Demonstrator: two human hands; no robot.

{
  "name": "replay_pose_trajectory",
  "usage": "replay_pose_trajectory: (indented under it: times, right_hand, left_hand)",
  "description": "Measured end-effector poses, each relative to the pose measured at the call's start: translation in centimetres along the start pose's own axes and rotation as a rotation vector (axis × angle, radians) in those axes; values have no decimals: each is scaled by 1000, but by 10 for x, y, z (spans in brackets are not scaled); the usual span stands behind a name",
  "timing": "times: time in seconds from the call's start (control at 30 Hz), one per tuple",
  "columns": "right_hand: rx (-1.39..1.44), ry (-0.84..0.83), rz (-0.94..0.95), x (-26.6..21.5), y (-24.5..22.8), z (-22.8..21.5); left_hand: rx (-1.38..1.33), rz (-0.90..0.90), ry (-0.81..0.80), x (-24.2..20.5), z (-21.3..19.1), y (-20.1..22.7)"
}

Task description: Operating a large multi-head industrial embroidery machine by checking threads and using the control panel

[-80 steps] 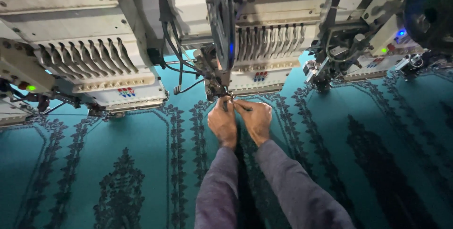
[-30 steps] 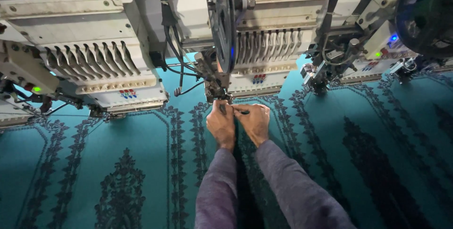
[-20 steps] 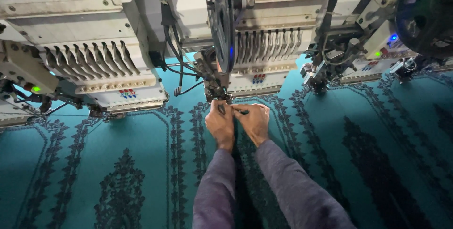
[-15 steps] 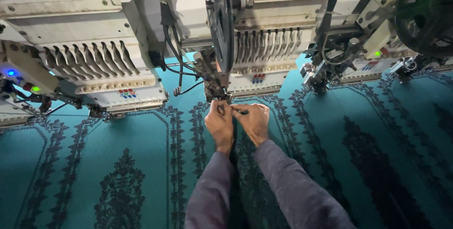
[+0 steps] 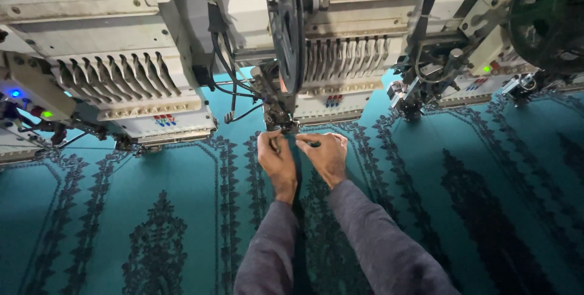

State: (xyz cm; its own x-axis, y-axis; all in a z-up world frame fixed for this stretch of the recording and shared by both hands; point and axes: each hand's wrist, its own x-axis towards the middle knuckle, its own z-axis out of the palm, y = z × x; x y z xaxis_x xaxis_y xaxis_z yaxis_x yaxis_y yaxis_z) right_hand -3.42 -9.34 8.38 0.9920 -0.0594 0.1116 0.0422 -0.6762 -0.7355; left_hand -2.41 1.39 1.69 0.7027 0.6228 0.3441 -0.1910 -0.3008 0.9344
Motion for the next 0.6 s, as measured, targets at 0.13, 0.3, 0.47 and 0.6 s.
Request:
replay_pose_trajectory:
  times: [0.13,0.3,0.47,0.6]
  right_hand:
    - [4,4,-34,-5,-4,-2]
    - [-9,7,-28,-4,-3,-2]
    - [-35,34,-42,-4,0,3]
    - [-10,35,-42,-9,-4,-2]
  left_hand:
    - [-157,75,-28,-2,-10,10]
    - [-482,3,-60,-3,-14,2]
    - [-683,-195,-63,-4,-15,-5]
    - [-630,-341,-94,-5,-18,-9]
